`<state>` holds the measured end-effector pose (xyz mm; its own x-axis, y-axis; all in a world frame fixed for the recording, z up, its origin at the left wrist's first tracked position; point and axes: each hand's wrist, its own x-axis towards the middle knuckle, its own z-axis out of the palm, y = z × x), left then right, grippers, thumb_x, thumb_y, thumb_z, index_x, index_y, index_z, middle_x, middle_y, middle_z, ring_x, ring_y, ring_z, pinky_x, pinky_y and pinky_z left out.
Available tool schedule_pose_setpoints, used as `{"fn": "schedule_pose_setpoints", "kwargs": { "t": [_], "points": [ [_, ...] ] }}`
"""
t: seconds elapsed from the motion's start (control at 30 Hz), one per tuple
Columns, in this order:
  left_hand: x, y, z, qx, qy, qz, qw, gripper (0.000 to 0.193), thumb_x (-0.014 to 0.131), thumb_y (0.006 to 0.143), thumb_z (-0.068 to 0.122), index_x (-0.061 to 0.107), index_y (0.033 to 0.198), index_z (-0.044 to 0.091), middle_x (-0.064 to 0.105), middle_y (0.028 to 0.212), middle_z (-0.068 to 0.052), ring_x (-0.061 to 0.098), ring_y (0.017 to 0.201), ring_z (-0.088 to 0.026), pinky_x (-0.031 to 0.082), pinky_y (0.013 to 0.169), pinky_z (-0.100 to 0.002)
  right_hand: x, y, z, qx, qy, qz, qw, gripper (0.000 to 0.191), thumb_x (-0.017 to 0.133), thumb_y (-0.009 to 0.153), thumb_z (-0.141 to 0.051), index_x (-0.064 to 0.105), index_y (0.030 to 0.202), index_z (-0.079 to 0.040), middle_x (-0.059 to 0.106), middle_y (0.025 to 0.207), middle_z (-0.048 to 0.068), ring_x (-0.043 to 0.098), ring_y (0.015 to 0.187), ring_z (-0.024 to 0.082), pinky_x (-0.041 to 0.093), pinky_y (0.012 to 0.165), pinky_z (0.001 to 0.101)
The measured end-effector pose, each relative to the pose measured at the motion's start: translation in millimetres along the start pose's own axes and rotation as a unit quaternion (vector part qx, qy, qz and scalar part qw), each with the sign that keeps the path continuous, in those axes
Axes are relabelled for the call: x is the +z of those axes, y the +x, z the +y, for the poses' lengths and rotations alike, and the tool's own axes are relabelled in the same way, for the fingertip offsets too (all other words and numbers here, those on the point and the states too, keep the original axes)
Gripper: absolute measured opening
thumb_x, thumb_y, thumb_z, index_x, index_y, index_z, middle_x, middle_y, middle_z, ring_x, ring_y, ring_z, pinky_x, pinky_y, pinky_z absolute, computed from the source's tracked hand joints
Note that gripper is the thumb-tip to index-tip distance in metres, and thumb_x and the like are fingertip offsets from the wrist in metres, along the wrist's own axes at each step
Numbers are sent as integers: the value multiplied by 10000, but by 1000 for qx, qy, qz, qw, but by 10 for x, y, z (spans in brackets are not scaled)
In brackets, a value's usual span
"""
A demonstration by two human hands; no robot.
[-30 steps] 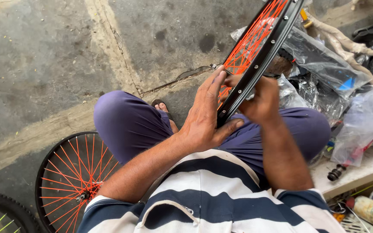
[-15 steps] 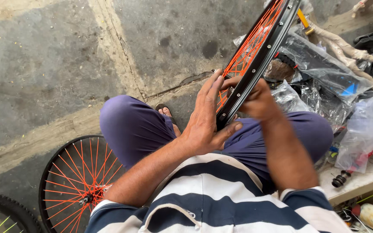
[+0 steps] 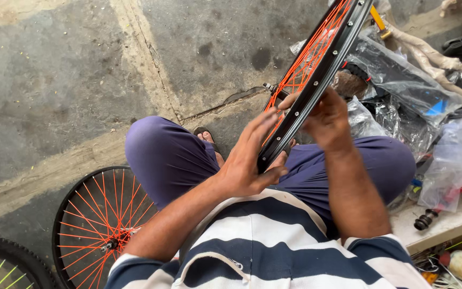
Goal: The person sits on the floor with a bicycle rim across their lap and threads orange spokes through the rim eyelets, working around the rim and adjusting spokes as they go. They rotate the rim to reach different sections and continue threading spokes throughout the episode.
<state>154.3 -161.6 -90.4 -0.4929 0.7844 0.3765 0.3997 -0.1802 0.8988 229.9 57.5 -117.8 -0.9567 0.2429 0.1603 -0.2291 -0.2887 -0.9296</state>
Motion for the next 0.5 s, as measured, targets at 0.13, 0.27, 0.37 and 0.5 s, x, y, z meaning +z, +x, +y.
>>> {"fn": "schedule_pose_setpoints", "kwargs": {
  "t": [0.13,0.27,0.37,0.5],
  "points": [
    [-21,-5,3,13,-30,-13,999,804,730,915,-9,304,1595,28,395,1634,-260,419,1539,-414,386,1265,-437,-197,193,-64,4,148,-62,987,290,711,1016,-100,660,1301,-84,713,1146,152,718,1036,234,623,878,359],
    [-23,116,28,-76,-49,-34,995,834,697,842,-50,314,1580,20,484,1543,-248,516,1453,-381,446,1179,-417,-119,133,-46,-74,153,65,983,244,718,1002,-60,666,1239,-33,657,1210,110,650,1109,190,551,881,273],
    [-33,187,54,-133,-86,-44,986,793,685,882,-14,319,1583,47,551,1445,-205,622,1350,-325,489,1150,-393,31,-94,11,-178,19,138,974,250,744,968,-11,642,1193,-51,638,1296,129,651,1135,192,550,959,282],
    [-18,210,78,-101,-80,-41,991,800,669,890,-17,319,1605,66,441,1515,-212,531,1416,-345,458,1198,-408,173,-323,155,-151,-63,128,978,252,770,963,40,624,1150,-44,608,1355,132,631,1189,183,562,988,289]
  ]
}}
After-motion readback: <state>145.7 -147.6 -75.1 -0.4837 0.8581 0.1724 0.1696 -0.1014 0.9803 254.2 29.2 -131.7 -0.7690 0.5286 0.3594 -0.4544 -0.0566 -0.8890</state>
